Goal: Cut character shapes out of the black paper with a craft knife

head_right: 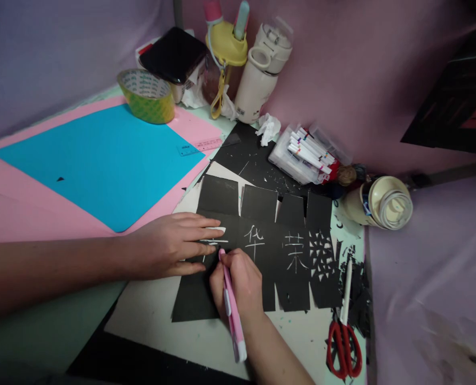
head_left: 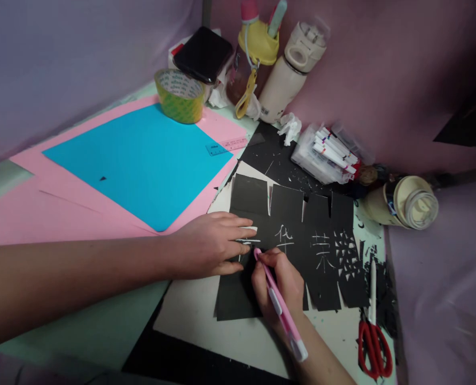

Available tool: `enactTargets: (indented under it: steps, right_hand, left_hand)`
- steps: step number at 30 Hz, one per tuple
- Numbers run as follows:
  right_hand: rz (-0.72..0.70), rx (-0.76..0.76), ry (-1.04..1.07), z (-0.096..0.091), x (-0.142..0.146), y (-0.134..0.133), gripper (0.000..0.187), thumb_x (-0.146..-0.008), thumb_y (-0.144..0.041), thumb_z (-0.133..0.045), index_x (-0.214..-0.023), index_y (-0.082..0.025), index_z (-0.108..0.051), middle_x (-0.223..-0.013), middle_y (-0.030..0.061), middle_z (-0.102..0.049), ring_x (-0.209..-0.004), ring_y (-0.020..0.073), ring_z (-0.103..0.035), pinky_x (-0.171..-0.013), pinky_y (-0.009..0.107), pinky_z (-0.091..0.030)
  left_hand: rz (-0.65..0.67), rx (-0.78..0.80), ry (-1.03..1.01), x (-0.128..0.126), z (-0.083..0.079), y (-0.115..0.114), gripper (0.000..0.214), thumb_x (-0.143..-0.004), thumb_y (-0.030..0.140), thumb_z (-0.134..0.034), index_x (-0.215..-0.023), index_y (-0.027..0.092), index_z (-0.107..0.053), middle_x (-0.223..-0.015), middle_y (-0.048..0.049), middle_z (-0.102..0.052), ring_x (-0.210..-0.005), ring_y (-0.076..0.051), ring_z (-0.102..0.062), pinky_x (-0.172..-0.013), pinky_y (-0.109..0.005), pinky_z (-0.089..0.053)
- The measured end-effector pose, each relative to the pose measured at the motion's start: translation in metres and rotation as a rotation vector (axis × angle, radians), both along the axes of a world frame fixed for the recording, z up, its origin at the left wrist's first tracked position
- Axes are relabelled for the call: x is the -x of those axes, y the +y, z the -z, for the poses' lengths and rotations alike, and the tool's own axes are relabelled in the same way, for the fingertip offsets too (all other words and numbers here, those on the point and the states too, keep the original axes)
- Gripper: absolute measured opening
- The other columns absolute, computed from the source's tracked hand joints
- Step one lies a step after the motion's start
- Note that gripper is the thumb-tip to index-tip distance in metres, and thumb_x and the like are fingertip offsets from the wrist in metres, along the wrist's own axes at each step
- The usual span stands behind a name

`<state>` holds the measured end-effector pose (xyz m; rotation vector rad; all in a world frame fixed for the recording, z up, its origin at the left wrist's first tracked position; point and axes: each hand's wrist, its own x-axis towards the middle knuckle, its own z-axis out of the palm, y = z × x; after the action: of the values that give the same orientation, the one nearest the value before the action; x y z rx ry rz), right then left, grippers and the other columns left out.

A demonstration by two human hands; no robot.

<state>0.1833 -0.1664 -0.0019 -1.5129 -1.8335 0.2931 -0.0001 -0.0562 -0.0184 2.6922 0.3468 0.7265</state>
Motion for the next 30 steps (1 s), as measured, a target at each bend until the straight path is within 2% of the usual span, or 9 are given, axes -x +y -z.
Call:
enactTargets:
  steps: [10, 30]
  right_hand:
    - [-0.017, 0.011, 0.009, -0.0022, -0.0004, -0.0029, 0.015, -0.085, -0.005, -0.054, -0.087, -0.019, -0.055, -0.074, 0.0009, -0.06, -0.061, 0.0117, -0.058, -0.058, 0.023, -0.047]
    - [-0.036, 0.025, 0.044, -0.0026, -0.0018, -0.0079, 0.017, -0.082, -0.006, -0.05, -0.075, -0.022, -0.047, -0.064, -0.0032, -0.046, -0.051, 0.0102, -0.042, -0.05, 0.024, -0.035]
  left_hand:
    - [-0.016, 0.007, 0.02, -0.0001, -0.0002, -0.0013, 0.024, -0.091, 0.037, -0.062, -0.105, 0.02, -0.072, -0.13, -0.0055, -0.065, -0.125, -0.025, -0.057, -0.102, -0.038, -0.046]
    - [-0.017, 0.011, 0.018, -0.0001, -0.0001, -0.0015, 0.023, -0.091, 0.038, -0.063, -0.103, 0.021, -0.072, -0.129, -0.0049, -0.066, -0.125, -0.024, -0.057, -0.103, -0.037, -0.046]
